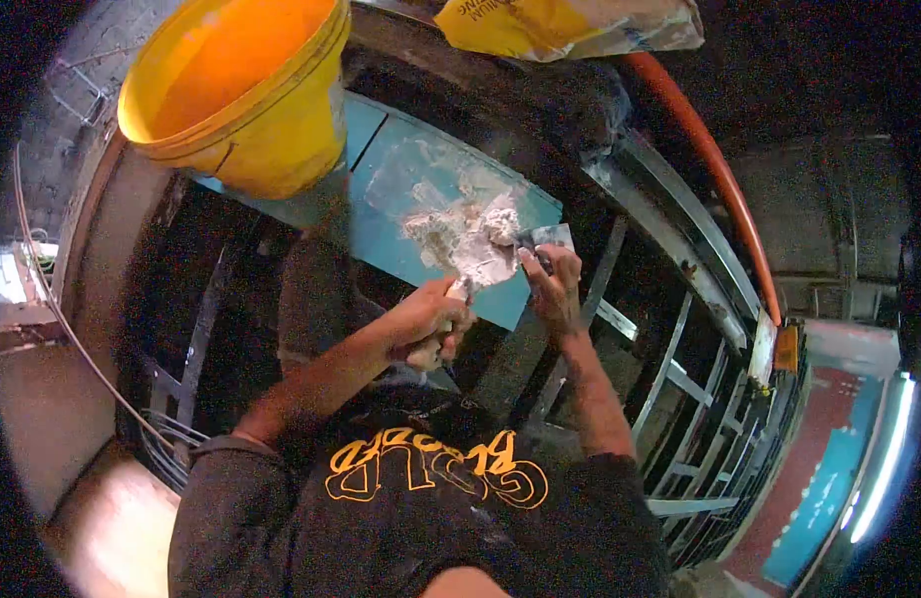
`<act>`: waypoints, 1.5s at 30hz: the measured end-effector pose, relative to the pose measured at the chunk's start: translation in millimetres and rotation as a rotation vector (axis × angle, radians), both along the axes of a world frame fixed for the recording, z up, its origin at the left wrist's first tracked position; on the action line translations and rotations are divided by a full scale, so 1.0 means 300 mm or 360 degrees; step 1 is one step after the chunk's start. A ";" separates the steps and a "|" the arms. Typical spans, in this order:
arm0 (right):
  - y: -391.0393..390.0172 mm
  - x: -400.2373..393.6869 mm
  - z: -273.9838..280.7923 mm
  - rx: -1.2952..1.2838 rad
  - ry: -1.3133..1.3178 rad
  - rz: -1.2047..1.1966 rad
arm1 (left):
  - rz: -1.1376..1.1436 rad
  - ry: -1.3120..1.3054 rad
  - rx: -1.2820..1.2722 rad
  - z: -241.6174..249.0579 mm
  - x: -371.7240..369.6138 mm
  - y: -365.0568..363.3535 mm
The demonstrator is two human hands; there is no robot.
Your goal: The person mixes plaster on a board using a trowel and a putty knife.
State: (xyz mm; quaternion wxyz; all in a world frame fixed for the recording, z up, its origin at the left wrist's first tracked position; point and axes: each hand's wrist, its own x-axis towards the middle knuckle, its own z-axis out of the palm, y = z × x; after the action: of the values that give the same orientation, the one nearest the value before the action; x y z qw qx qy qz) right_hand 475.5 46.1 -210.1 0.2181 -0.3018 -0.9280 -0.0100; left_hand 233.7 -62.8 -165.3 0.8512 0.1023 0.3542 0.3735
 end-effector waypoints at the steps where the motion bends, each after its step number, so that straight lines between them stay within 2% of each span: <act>1: 0.010 0.011 0.046 -0.0171 -0.0116 -0.0030 | 0.0002 -0.0059 -0.0053 0.002 0.001 0.002; 2: 0.022 0.060 -0.005 -0.0152 -0.0239 0.0021 | -0.0021 -0.0115 0.0020 -0.022 -0.009 -0.011; 4: 0.068 0.208 -0.135 -0.0113 -0.0477 0.0114 | -0.0076 -0.0219 0.0171 0.051 -0.045 -0.014; 5: 0.088 0.254 -0.144 -0.0414 -0.0301 0.0009 | -0.0065 -0.0128 0.0287 0.102 -0.064 -0.019; 8: 0.160 0.333 -0.220 -0.1854 0.2201 -0.0438 | 0.0119 0.0325 0.0481 0.058 -0.095 0.013; 9: 0.146 0.370 -0.158 -0.1070 0.1071 -0.0427 | 0.0145 0.0486 0.0524 0.029 -0.099 0.019; 10: 0.131 0.400 -0.087 0.0001 0.0248 -0.0559 | 0.0127 0.0538 0.0545 -0.024 -0.110 0.021; 11: 0.089 0.391 -0.036 -0.0811 0.1218 -0.0698 | 0.0109 0.0589 0.0564 -0.077 -0.121 0.023; 13: 0.010 0.245 0.084 -0.1609 0.2385 -0.0854 | 0.0073 0.0511 0.0536 -0.129 -0.121 0.020; 14: -0.006 0.163 0.156 -0.1622 0.2558 -0.0967 | 0.0076 0.0524 0.0497 -0.104 -0.124 0.014; 16: -0.027 0.151 0.180 -0.1776 0.2890 -0.0902 | 0.0083 0.0565 0.0455 -0.090 -0.106 -0.011; 18: -0.016 0.160 0.135 -0.2062 0.3211 -0.0488 | 0.0092 0.0643 0.0474 -0.082 -0.098 -0.029; 22: -0.033 0.103 0.146 -0.2226 0.3007 -0.0441 | 0.0189 0.0516 0.0459 -0.056 -0.067 -0.070; 23: -0.042 0.085 0.160 -0.2150 0.2801 -0.0121 | 0.0201 0.0460 0.0455 -0.034 -0.082 -0.080; 25: -0.106 0.054 0.189 -0.1280 0.1804 -0.0501 | 0.0139 0.0592 0.0479 0.034 -0.073 -0.089; 28: -0.135 -0.104 0.224 -0.1444 0.1833 -0.0235 | 0.0182 0.0300 0.0411 0.035 -0.037 -0.048; 30: -0.152 -0.191 0.197 -0.1383 0.1905 -0.0154 | 0.0123 0.0493 0.0318 0.010 -0.017 -0.030; 31: -0.136 -0.191 0.126 -0.1120 0.1769 0.0056 | 0.0109 0.0305 0.0306 0.052 -0.025 -0.019; 34: -0.169 -0.183 0.093 -0.0498 0.0793 -0.0255 | 0.0044 0.0221 0.0285 0.068 -0.031 -0.019; 38: -0.189 -0.166 0.091 -0.0435 0.0506 -0.0293 | 0.0004 0.0234 0.0276 0.061 -0.013 -0.024; 41: -0.154 -0.095 0.019 -0.0356 0.0334 -0.0226 | 0.0047 -0.0012 0.0055 0.103 -0.017 -0.030; 44: -0.104 0.085 -0.212 -0.0598 0.0185 -0.0135 | -0.0056 -0.0175 0.0058 0.171 -0.015 -0.046; 45: -0.093 0.076 -0.151 -0.0649 0.0367 -0.0337 | -0.0002 -0.0267 0.0078 0.198 -0.011 -0.047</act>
State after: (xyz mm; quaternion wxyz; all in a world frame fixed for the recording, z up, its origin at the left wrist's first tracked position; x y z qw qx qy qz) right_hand 498.3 18.2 -255.4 0.2547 -0.4341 -0.8432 0.1891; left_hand 230.4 -76.9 -106.1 0.8753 0.0916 0.2723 0.3889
